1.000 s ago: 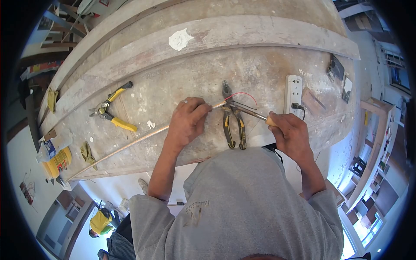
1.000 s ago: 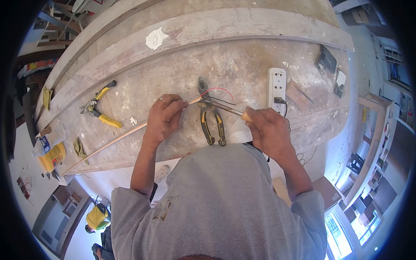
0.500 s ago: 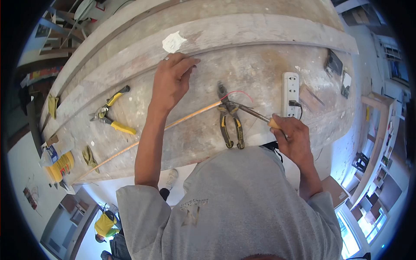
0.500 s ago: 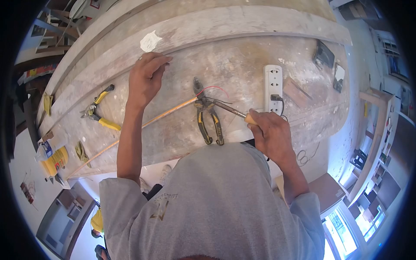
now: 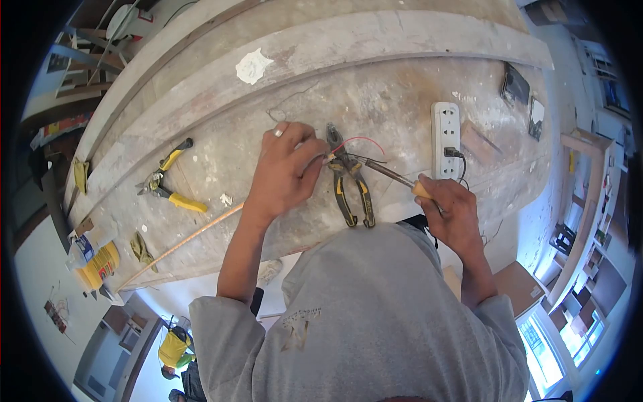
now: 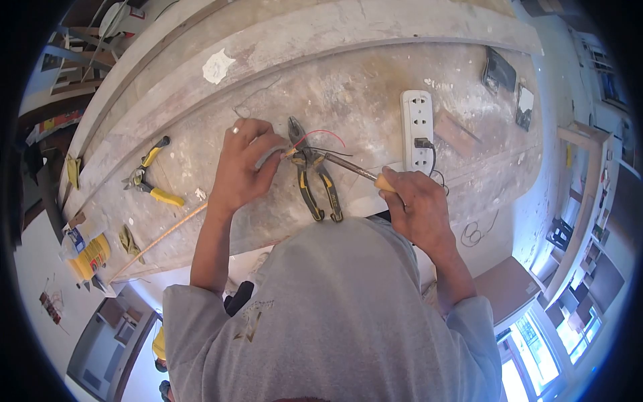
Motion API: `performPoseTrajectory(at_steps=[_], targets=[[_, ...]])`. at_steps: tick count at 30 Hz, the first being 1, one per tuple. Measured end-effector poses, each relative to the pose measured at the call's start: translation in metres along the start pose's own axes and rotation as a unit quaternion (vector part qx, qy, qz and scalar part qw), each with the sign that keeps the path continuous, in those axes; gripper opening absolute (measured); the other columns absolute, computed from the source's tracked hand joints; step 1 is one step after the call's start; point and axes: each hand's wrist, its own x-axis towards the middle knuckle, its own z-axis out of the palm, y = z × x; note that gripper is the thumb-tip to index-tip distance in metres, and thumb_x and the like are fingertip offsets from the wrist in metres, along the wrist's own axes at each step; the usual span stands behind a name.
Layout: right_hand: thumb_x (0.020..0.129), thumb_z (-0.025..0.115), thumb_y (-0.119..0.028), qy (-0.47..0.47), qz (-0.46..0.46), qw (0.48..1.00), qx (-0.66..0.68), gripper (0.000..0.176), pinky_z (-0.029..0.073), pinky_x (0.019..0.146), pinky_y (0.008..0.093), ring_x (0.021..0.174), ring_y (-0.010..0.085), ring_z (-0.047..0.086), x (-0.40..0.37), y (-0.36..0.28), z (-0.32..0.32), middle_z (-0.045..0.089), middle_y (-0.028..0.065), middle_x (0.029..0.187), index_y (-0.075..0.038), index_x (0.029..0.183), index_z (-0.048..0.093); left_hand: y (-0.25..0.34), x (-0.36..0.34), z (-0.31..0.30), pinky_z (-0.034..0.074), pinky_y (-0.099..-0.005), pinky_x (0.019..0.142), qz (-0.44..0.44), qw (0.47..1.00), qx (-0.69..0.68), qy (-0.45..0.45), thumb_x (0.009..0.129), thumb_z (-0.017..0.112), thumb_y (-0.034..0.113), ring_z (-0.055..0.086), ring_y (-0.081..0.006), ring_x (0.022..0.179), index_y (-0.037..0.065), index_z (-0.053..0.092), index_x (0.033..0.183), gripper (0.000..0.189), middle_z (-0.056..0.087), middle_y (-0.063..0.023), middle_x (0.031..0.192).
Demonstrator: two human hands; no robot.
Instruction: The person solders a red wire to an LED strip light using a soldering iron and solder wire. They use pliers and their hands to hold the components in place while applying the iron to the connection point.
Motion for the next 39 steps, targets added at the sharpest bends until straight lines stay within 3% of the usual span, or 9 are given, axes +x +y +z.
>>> performPoseTrajectory(at_steps=[7, 9, 15, 24, 27, 31, 34, 37, 39], targets=[[0.085, 0.082, -0.003, 0.015, -0.001, 1.0, -0.004, 0.038, 0.061, 0.079, 0.0438, 0.085, 0.0365, 0.075, -0.008, 0.003, -0.004, 0.079, 0.0186, 0.099, 0.0, 0.123, 0.078, -0.001, 0.083, -0.025, 0.045, -0.0483, 0.097, 0.067, 0.985, -0.061, -0.148, 0.079, 0.074, -0.002, 0.06, -0.0332, 0.108, 0.014, 0.079, 0.1, 0.027, 0.062, -0.0093, 0.115], [0.085, 0.083, -0.003, 0.017, 0.004, 1.0, -0.006, 0.038, 0.061, 0.08, 0.0437, 0.085, 0.0365, 0.076, -0.012, 0.002, -0.005, 0.079, 0.0185, 0.099, 0.0, 0.123, 0.078, 0.004, 0.105, -0.022, 0.044, -0.0512, 0.104, 0.106, 0.946, -0.05, -0.302, 0.077, 0.074, -0.003, 0.059, -0.0352, 0.123, 0.013, 0.081, 0.096, 0.026, 0.06, -0.0111, 0.129], [0.085, 0.083, -0.004, 0.017, 0.039, 0.999, 0.011, 0.04, 0.061, 0.081, 0.0449, 0.089, 0.0361, 0.075, -0.029, -0.003, -0.004, 0.078, 0.0188, 0.098, 0.001, 0.124, 0.076, 0.045, 0.136, 0.007, 0.038, -0.0621, 0.117, 0.114, 0.868, 0.157, -0.458, 0.075, 0.072, -0.004, 0.039, -0.0431, 0.154, 0.014, 0.084, 0.09, 0.026, 0.049, -0.0152, 0.157], [0.084, 0.084, -0.003, 0.043, 0.038, 0.998, 0.027, 0.043, 0.06, 0.08, 0.0446, 0.089, 0.0364, 0.075, -0.042, -0.001, 0.005, 0.078, 0.0184, 0.1, 0.0, 0.126, 0.075, 0.039, 0.128, 0.037, 0.024, -0.0724, 0.128, 0.139, 0.876, 0.182, -0.425, 0.072, 0.09, 0.013, 0.028, -0.0403, 0.161, 0.013, 0.089, 0.099, 0.027, 0.047, -0.014, 0.162], [0.084, 0.084, -0.003, 0.046, 0.041, 0.998, 0.023, 0.043, 0.06, 0.08, 0.0445, 0.089, 0.0364, 0.075, -0.043, -0.002, 0.004, 0.078, 0.018, 0.099, 0.0, 0.126, 0.075, 0.046, 0.129, 0.038, 0.021, -0.0724, 0.129, 0.142, 0.852, 0.21, -0.457, 0.086, 0.077, 0.011, 0.031, -0.0421, 0.163, 0.008, 0.086, 0.101, 0.018, 0.04, -0.0134, 0.174], [0.084, 0.084, -0.003, 0.049, 0.045, 0.998, 0.018, 0.041, 0.06, 0.08, 0.0444, 0.089, 0.0361, 0.075, -0.042, -0.005, 0.003, 0.079, 0.0177, 0.1, 0.0, 0.124, 0.076, 0.04, 0.119, 0.05, 0.02, -0.0727, 0.129, 0.151, 0.853, 0.236, -0.44, 0.087, 0.075, 0.009, 0.031, -0.0425, 0.163, 0.008, 0.086, 0.101, 0.018, 0.04, -0.0134, 0.174], [0.084, 0.084, -0.004, 0.052, 0.041, 0.998, 0.01, 0.04, 0.06, 0.08, 0.0444, 0.089, 0.036, 0.075, -0.042, -0.005, 0.005, 0.079, 0.0179, 0.1, 0.001, 0.123, 0.076, 0.036, 0.119, 0.045, 0.027, -0.0731, 0.125, 0.176, 0.879, 0.198, -0.396, 0.073, 0.084, 0.006, 0.038, -0.0435, 0.155, 0.006, 0.086, 0.094, 0.02, 0.047, -0.0156, 0.161], [0.085, 0.084, -0.004, 0.051, 0.037, 0.998, 0.003, 0.039, 0.06, 0.08, 0.0443, 0.089, 0.036, 0.075, -0.04, -0.006, 0.004, 0.079, 0.0183, 0.101, 0.0, 0.123, 0.076, 0.032, 0.128, 0.032, 0.039, -0.0628, 0.117, 0.118, 0.889, 0.128, -0.423, 0.076, 0.08, 0.003, 0.05, -0.0411, 0.142, 0.004, 0.083, 0.089, 0.013, 0.054, -0.0146, 0.151], [0.085, 0.084, -0.004, 0.046, 0.035, 0.998, 0.001, 0.04, 0.06, 0.08, 0.0442, 0.089, 0.036, 0.075, -0.039, -0.007, 0.004, 0.079, 0.0184, 0.101, 0.0, 0.123, 0.076, 0.011, 0.128, 0.019, 0.045, -0.0506, 0.109, 0.097, 0.922, -0.15, -0.344, 0.079, 0.079, 0.001, 0.057, -0.0313, 0.13, 0.002, 0.077, 0.086, 0.007, 0.06, -0.0129, 0.139]])
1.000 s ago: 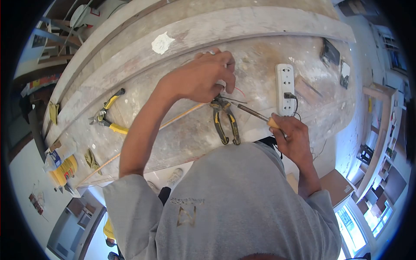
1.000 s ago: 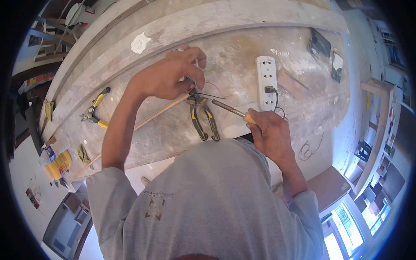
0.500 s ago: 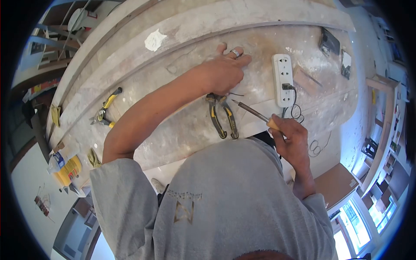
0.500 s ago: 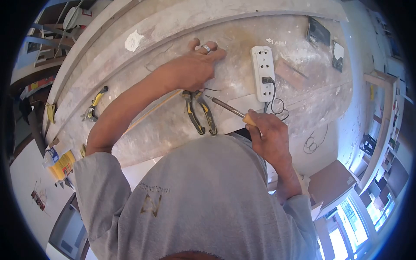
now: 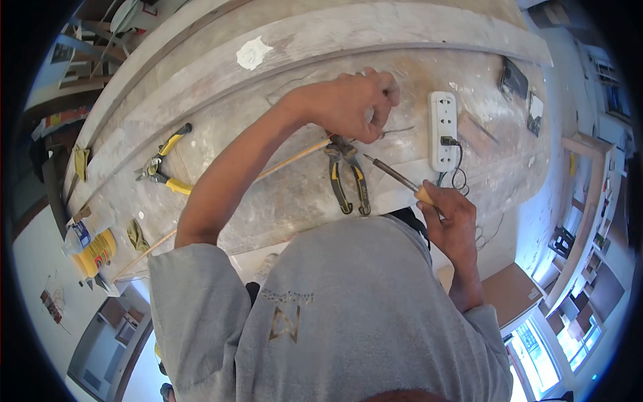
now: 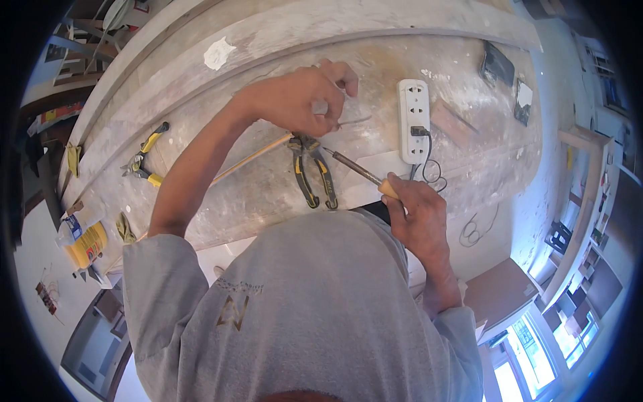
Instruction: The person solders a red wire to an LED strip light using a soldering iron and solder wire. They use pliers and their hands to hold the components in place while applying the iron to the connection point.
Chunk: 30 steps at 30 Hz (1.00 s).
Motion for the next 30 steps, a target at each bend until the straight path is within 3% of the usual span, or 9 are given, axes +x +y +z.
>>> performPoseTrajectory(at_steps=[1, 3, 4, 6, 10, 12, 15, 21, 30], targets=[[0.085, 0.084, -0.004, -0.004, 0.003, 1.0, 0.003, 0.04, 0.061, 0.08, 0.0442, 0.089, 0.0361, 0.075, 0.001, -0.001, 0.0, 0.079, 0.0184, 0.101, 0.0, 0.123, 0.076, -0.008, -0.007, -0.005, 0.045, -0.0506, 0.109, -0.001, 1.0, 0.0, 0.002, 0.079, 0.079, 0.001, 0.057, -0.0313, 0.13, 0.002, 0.077, 0.086, 0.007, 0.06, -0.0129, 0.139], [0.085, 0.084, -0.004, -0.01, 0.007, 1.0, 0.004, 0.04, 0.061, 0.08, 0.0442, 0.089, 0.0361, 0.075, 0.004, -0.002, 0.002, 0.079, 0.0185, 0.101, 0.0, 0.124, 0.076, -0.023, -0.022, -0.011, 0.056, -0.0372, 0.092, 0.073, 0.968, -0.212, 0.108, 0.085, 0.082, 0.01, 0.068, -0.0176, 0.114, 0.001, 0.076, 0.091, 0.013, 0.073, -0.0101, 0.122], [0.085, 0.084, -0.004, -0.008, 0.002, 1.0, 0.008, 0.04, 0.061, 0.08, 0.0442, 0.088, 0.0359, 0.075, 0.006, -0.002, 0.003, 0.079, 0.0185, 0.101, 0.0, 0.124, 0.076, -0.026, -0.033, -0.013, 0.056, -0.0372, 0.092, 0.073, 0.968, -0.213, 0.11, 0.085, 0.082, 0.01, 0.068, -0.0176, 0.114, 0.001, 0.076, 0.091, 0.013, 0.073, -0.0101, 0.122], [0.085, 0.084, -0.004, -0.008, -0.003, 1.0, 0.011, 0.04, 0.061, 0.079, 0.0442, 0.088, 0.0357, 0.075, 0.011, -0.004, 0.006, 0.079, 0.0186, 0.101, 0.0, 0.124, 0.076, -0.028, -0.06, -0.011, 0.056, -0.0298, 0.076, 0.01, 0.899, -0.397, 0.183, 0.088, 0.082, 0.004, 0.07, -0.013, 0.091, 0.001, 0.074, 0.097, 0.012, 0.076, -0.0085, 0.102], [0.085, 0.084, -0.004, -0.043, -0.003, 0.999, 0.009, 0.04, 0.061, 0.079, 0.0435, 0.088, 0.0348, 0.075, 0.024, -0.01, 0.007, 0.079, 0.0183, 0.1, -0.001, 0.124, 0.076, -0.038, -0.091, 0.003, 0.056, -0.0271, 0.07, 0.013, 0.851, -0.471, 0.231, 0.089, 0.083, -0.004, 0.07, -0.0117, 0.085, 0.001, 0.073, 0.105, 0.019, 0.077, -0.0076, 0.094], [0.085, 0.084, -0.004, -0.058, -0.005, 0.998, 0.004, 0.04, 0.061, 0.079, 0.0433, 0.088, 0.0345, 0.075, 0.03, -0.012, 0.007, 0.079, 0.0181, 0.1, -0.001, 0.125, 0.076, -0.037, -0.1, 0.011, 0.058, -0.0288, 0.075, 0.011, 0.819, -0.518, 0.248, 0.088, 0.084, -0.007, 0.071, -0.012, 0.088, -0.002, 0.071, 0.119, 0.034, 0.078, -0.0082, 0.096], [0.084, 0.084, -0.001, -0.065, -0.016, 0.998, 0.002, 0.042, 0.06, 0.076, 0.0419, 0.082, 0.0353, 0.075, 0.038, -0.014, 0.007, 0.076, 0.0185, 0.092, -0.001, 0.125, 0.077, -0.04, -0.103, 0.027, 0.059, -0.0298, 0.078, -0.057, 0.859, -0.428, 0.274, 0.088, 0.083, -0.009, 0.071, -0.0133, 0.087, -0.003, 0.075, 0.117, 0.03, 0.077, -0.0079, 0.095], [0.085, 0.083, -0.001, -0.075, -0.025, 0.997, -0.007, 0.041, 0.06, 0.076, 0.0418, 0.083, 0.0352, 0.075, 0.05, -0.014, 0.007, 0.077, 0.0188, 0.096, -0.001, 0.126, 0.077, -0.051, -0.085, 0.041, 0.059, -0.0298, 0.085, 0.004, 0.874, -0.419, 0.247, 0.091, 0.081, -0.007, 0.072, -0.0134, 0.089, -0.002, 0.081, 0.1, 0.01, 0.078, -0.0062, 0.096], [0.086, 0.083, -0.001, -0.079, -0.026, 0.996, -0.017, 0.041, 0.06, 0.076, 0.0404, 0.083, 0.0343, 0.075, 0.052, -0.015, 0.006, 0.078, 0.0183, 0.098, -0.001, 0.127, 0.077, -0.057, -0.078, 0.055, 0.059, -0.0288, 0.083, -0.019, 0.87, -0.437, 0.229, 0.094, 0.078, -0.006, 0.072, -0.0112, 0.089, -0.001, 0.08, 0.102, 0.01, 0.08, -0.0058, 0.094]])
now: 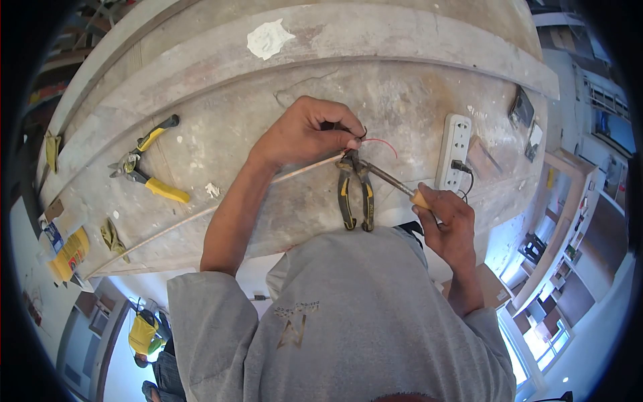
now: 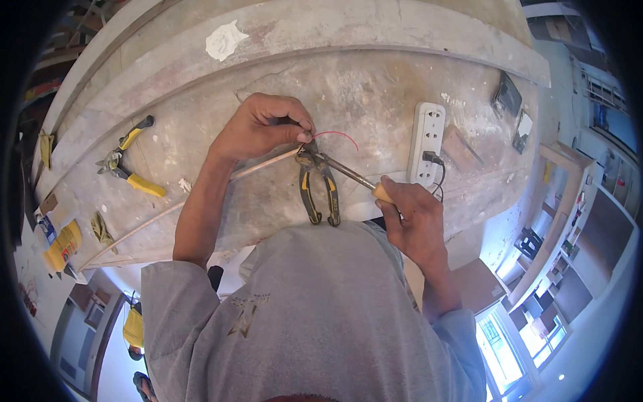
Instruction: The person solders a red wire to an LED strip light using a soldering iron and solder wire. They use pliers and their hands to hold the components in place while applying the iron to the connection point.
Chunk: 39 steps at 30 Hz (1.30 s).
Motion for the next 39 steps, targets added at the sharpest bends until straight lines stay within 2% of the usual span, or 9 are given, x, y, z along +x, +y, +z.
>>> performPoseTrajectory(at_steps=[9, 11, 21, 25, 27, 31, 34, 37, 39], targets=[[0.086, 0.083, -0.002, 0.003, -0.002, 1.0, -0.003, 0.041, 0.06, 0.076, 0.0402, 0.083, 0.0336, 0.075, 0.002, -0.001, 0.001, 0.078, 0.0178, 0.098, -0.001, 0.127, 0.077, -0.003, 0.005, 0.002, 0.06, -0.0293, 0.079, 0.05, 0.997, 0.058, 0.004, 0.093, 0.079, -0.006, 0.073, -0.0139, 0.087, -0.001, 0.079, 0.102, 0.01, 0.077, -0.0063, 0.095], [0.086, 0.084, -0.005, -0.002, -0.016, 1.0, -0.019, 0.042, 0.062, 0.076, 0.0422, 0.087, 0.0322, 0.075, 0.003, 0.001, 0.003, 0.079, 0.0154, 0.1, -0.003, 0.127, 0.076, -0.002, 0.006, 0.002, 0.059, -0.0295, 0.078, 0.048, 0.996, 0.069, -0.001, 0.093, 0.079, -0.006, 0.072, -0.0138, 0.086, -0.001, 0.079, 0.102, 0.011, 0.077, -0.0066, 0.094], [0.085, 0.083, -0.004, -0.005, -0.026, 0.999, -0.032, 0.043, 0.062, 0.076, 0.0427, 0.087, 0.0325, 0.075, 0.008, -0.001, 0.005, 0.079, 0.0156, 0.1, -0.002, 0.127, 0.076, 0.0, 0.007, 0.008, 0.058, -0.0297, 0.074, 0.064, 0.99, 0.121, 0.015, 0.093, 0.078, -0.006, 0.071, -0.013, 0.082, -0.001, 0.08, 0.101, 0.011, 0.077, -0.006, 0.092], [0.085, 0.083, -0.003, 0.002, -0.034, 0.999, -0.032, 0.044, 0.062, 0.075, 0.0425, 0.087, 0.0322, 0.075, 0.007, 0.0, 0.004, 0.079, 0.0154, 0.099, -0.003, 0.127, 0.075, -0.004, 0.006, 0.007, 0.059, -0.0295, 0.074, 0.03, 0.994, 0.1, 0.031, 0.094, 0.078, -0.006, 0.072, -0.0132, 0.083, -0.002, 0.078, 0.101, 0.009, 0.077, -0.0067, 0.094], [0.085, 0.083, -0.003, 0.01, -0.034, 0.999, -0.031, 0.044, 0.062, 0.075, 0.0423, 0.087, 0.0321, 0.075, 0.004, 0.002, 0.001, 0.079, 0.0154, 0.099, -0.003, 0.128, 0.075, -0.002, 0.005, 0.007, 0.056, -0.027, 0.077, 0.031, 0.998, -0.006, 0.059, 0.095, 0.077, -0.005, 0.07, -0.0094, 0.085, -0.002, 0.078, 0.102, 0.008, 0.077, -0.0051, 0.092], [0.087, 0.082, -0.005, 0.016, -0.013, 1.0, -0.008, 0.042, 0.061, 0.078, 0.0432, 0.089, 0.033, 0.075, 0.001, 0.005, 0.002, 0.079, 0.0152, 0.101, -0.005, 0.128, 0.076, 0.01, 0.005, 0.008, 0.057, -0.0275, 0.077, 0.058, 0.996, 0.035, 0.062, 0.096, 0.075, -0.007, 0.07, -0.0093, 0.086, -0.003, 0.077, 0.102, 0.008, 0.077, -0.005, 0.093], [0.088, 0.081, -0.007, 0.02, -0.014, 1.0, 0.006, 0.04, 0.061, 0.081, 0.0441, 0.091, 0.0339, 0.074, 0.0, 0.005, 0.004, 0.079, 0.0151, 0.102, -0.005, 0.128, 0.076, 0.006, 0.008, 0.005, 0.057, -0.0275, 0.076, 0.04, 0.998, 0.032, 0.034, 0.096, 0.074, -0.007, 0.07, -0.0095, 0.084, -0.003, 0.077, 0.101, 0.007, 0.077, -0.0055, 0.093], [0.089, 0.08, -0.007, 0.019, -0.005, 1.0, 0.019, 0.04, 0.06, 0.082, 0.0446, 0.093, 0.0344, 0.074, -0.004, 0.005, 0.007, 0.079, 0.0151, 0.103, -0.004, 0.128, 0.076, -0.004, 0.011, 0.002, 0.06, -0.0302, 0.078, 0.002, 0.999, 0.047, 0.008, 0.096, 0.077, -0.006, 0.073, -0.0147, 0.087, -0.005, 0.076, 0.103, 0.007, 0.077, -0.0097, 0.098], [0.089, 0.08, -0.007, 0.017, 0.004, 1.0, 0.023, 0.04, 0.06, 0.082, 0.0446, 0.093, 0.0346, 0.073, -0.005, 0.002, 0.009, 0.079, 0.0153, 0.103, -0.004, 0.128, 0.076, -0.006, 0.011, 0.004, 0.057, -0.0281, 0.071, 0.025, 0.994, 0.103, 0.03, 0.094, 0.076, -0.006, 0.071, -0.0115, 0.079, -0.002, 0.078, 0.099, 0.007, 0.076, -0.0071, 0.09]])
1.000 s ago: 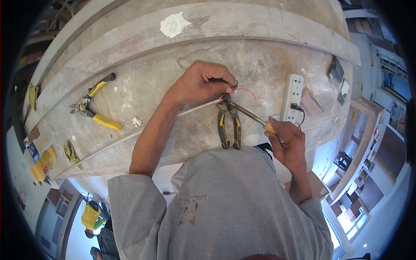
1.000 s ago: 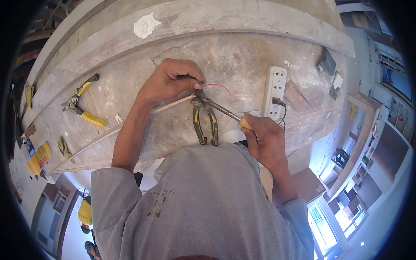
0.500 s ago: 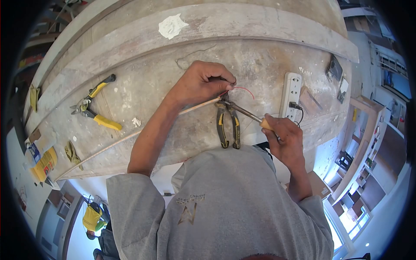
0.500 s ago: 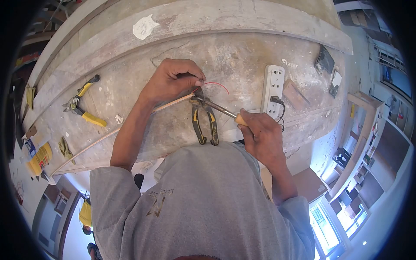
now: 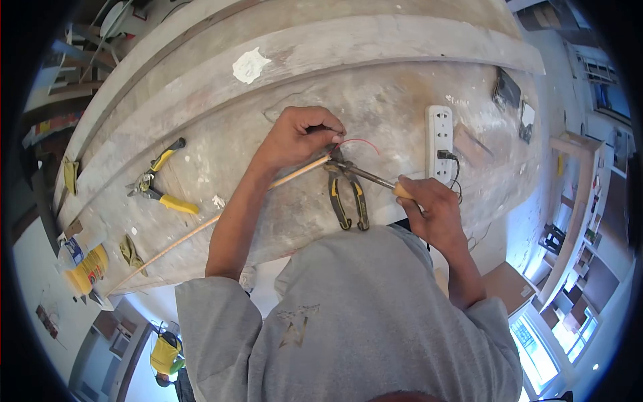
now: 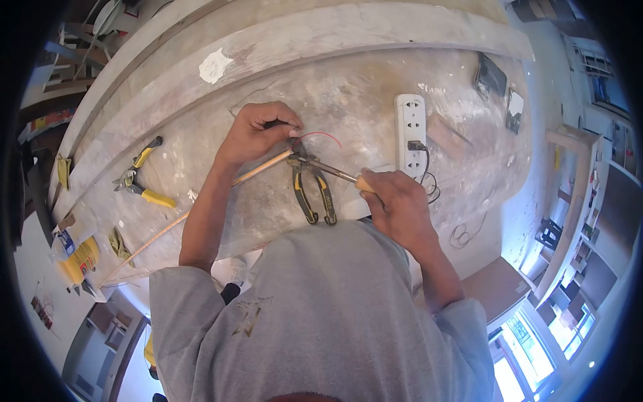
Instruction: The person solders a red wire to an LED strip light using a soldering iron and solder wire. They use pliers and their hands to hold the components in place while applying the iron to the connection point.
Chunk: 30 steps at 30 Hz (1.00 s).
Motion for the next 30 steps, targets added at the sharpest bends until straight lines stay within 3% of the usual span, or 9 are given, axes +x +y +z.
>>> performPoseTrajectory(at_steps=[3, 5, 30], targets=[[0.085, 0.083, -0.004, 0.011, -0.013, 1.0, -0.004, 0.04, 0.062, 0.08, 0.0413, 0.088, 0.0338, 0.076, 0.003, -0.001, 0.002, 0.079, 0.0166, 0.1, -0.004, 0.125, 0.078, 0.001, 0.002, 0.0, 0.057, -0.0285, 0.073, 0.035, 0.999, 0.031, -0.015, 0.093, 0.078, -0.005, 0.071, -0.0117, 0.08, -0.001, 0.078, 0.098, 0.007, 0.076, -0.0074, 0.09], [0.089, 0.08, -0.006, -0.003, -0.018, 1.0, -0.01, 0.039, 0.06, 0.082, 0.0451, 0.093, 0.0357, 0.073, 0.004, -0.003, 0.002, 0.078, 0.0168, 0.103, -0.002, 0.127, 0.074, 0.002, 0.001, 0.0, 0.057, -0.0287, 0.074, 0.036, 0.999, 0.036, -0.018, 0.093, 0.078, -0.005, 0.071, -0.0118, 0.081, -0.001, 0.079, 0.098, 0.007, 0.077, -0.0072, 0.091], [0.087, 0.081, -0.003, -0.022, -0.028, 0.998, -0.055, 0.041, 0.06, 0.078, 0.0447, 0.09, 0.0352, 0.072, 0.016, 0.0, 0.007, 0.077, 0.0178, 0.102, 0.001, 0.127, 0.074, 0.0, 0.002, 0.0, 0.057, -0.0297, 0.076, 0.061, 0.996, 0.063, -0.022, 0.092, 0.081, -0.001, 0.072, -0.0131, 0.084, 0.002, 0.08, 0.098, 0.007, 0.078, -0.0059, 0.092]])
